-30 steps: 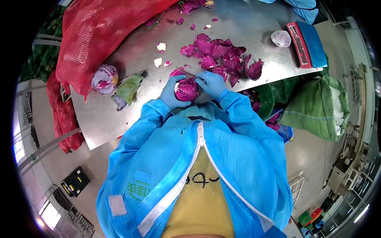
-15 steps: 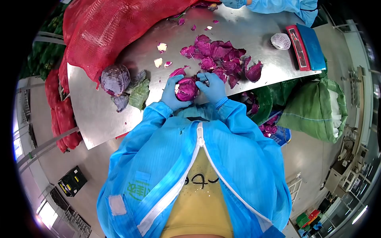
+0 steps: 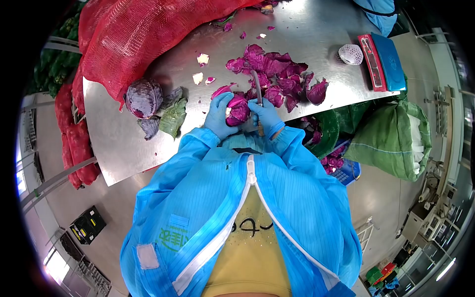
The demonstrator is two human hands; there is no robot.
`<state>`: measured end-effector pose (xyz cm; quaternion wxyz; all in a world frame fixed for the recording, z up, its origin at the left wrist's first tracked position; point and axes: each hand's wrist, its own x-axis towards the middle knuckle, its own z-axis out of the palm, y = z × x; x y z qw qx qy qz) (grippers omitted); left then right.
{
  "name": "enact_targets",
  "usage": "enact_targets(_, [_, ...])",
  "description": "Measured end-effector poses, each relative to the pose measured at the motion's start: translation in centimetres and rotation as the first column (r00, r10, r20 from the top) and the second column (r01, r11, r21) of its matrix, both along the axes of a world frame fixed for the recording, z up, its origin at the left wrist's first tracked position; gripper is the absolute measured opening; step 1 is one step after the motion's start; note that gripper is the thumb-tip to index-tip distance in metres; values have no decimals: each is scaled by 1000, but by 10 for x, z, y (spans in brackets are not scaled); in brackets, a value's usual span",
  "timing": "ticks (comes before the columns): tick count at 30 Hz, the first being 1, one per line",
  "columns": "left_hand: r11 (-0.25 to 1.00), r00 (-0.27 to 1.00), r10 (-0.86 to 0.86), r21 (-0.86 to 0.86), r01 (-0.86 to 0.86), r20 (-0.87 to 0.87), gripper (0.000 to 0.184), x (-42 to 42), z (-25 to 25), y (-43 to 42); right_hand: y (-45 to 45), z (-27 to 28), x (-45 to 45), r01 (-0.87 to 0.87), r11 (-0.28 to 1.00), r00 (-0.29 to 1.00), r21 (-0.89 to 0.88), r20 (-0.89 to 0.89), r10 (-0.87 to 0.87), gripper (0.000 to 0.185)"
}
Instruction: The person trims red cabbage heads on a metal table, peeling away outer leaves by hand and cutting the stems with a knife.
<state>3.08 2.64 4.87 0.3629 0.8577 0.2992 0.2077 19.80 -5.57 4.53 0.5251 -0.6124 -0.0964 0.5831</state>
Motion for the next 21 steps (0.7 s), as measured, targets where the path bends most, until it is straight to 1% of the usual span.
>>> enact_targets(1, [1000, 1000, -8, 8, 8, 11, 93, 0, -2, 0, 1, 3, 1, 1, 1000, 1000, 1, 2, -1, 21])
enact_targets(3, [1000, 1000, -14, 17, 14, 22, 93, 0, -1, 0, 1, 12, 0, -12, 1000, 998, -27, -55, 11, 23])
enact_targets(4, [1000, 1000, -5, 17, 5, 0, 96, 1, 0, 0, 2, 15, 0, -12, 1000, 998, -26, -55, 11, 23])
enact_targets(6, [1000, 1000, 4, 16, -3, -20, 98, 2, 4, -1, 4, 21, -3, -59, 996, 998, 60, 29, 58, 23])
enact_targets(7, [1000, 999, 21, 9, -21, -38, 95, 4, 8, -2, 6, 33, -6, -60, 996, 998, 59, 30, 58, 23])
enact_targets(8, [999, 998, 38, 2, -38, -57, 91, 4, 9, -4, 8, 46, -9, -85, 991, 996, 100, 44, 81, 24])
enact_targets(9, [999, 998, 37, 0, -37, -56, 91, 5, -9, -5, 9, 53, -15, -110, 984, 993, 140, 58, 103, 25])
enact_targets(10, [948, 988, 48, -317, 1, 148, 86, 6, -42, -5, 10, 52, -24, -330, 915, 852, 232, 491, 183, 22])
enact_targets(11, [841, 948, 140, -540, 39, 286, 86, 6, -56, -4, 5, 70, -35, -312, 914, 950, 259, 60, 307, 24])
enact_targets(12, [772, 920, 216, -634, 44, 327, 86, 2, -48, -4, 1, 91, -42, -344, 886, 939, 311, 106, 328, 25])
enact_targets(13, [801, 930, 207, -599, 16, 303, 86, 3, -39, 0, 0, 104, -45, -378, 853, 926, 360, 154, 346, 26])
enact_targets(14, [883, 961, 156, -467, -33, 227, 86, 1, -29, 2, 3, 91, -37, -379, 869, 872, 318, 436, 221, 29])
enact_targets(15, [999, 998, 19, -46, -21, -52, 92, -4, -16, 7, 9, 85, -23, -288, 909, 856, 301, 507, 103, 40])
enact_targets(16, [982, 993, 90, -156, -102, -79, 100, -1, 6, 5, 16, 70, -3, -227, 936, 649, 268, 758, -59, 42])
enact_targets(17, [992, 996, 83, -93, -87, -42, 98, -4, 2, 7, 16, 50, 15, -154, 955, 353, 254, 917, -187, 44])
enact_targets(18, [991, 994, 82, -104, -89, -66, 97, -7, 6, 5, 10, 28, 27, -111, 978, 345, 178, 929, -130, 45])
enact_targets(19, [990, 993, 83, -109, -92, -84, 96, -7, 10, 7, 10, 18, 33, -69, 992, 336, 107, 939, -77, 45])
enact_targets(20, [990, 993, 86, -108, -95, -82, 96, -8, 8, 9, 9, 6, 30, -66, 993, 531, 95, 846, -46, 43])
enact_targets(21, [991, 994, 81, -98, -88, -72, 96, -10, 6, 8, 12, 14, 23, -172, 976, 679, 132, 733, 20, 43])
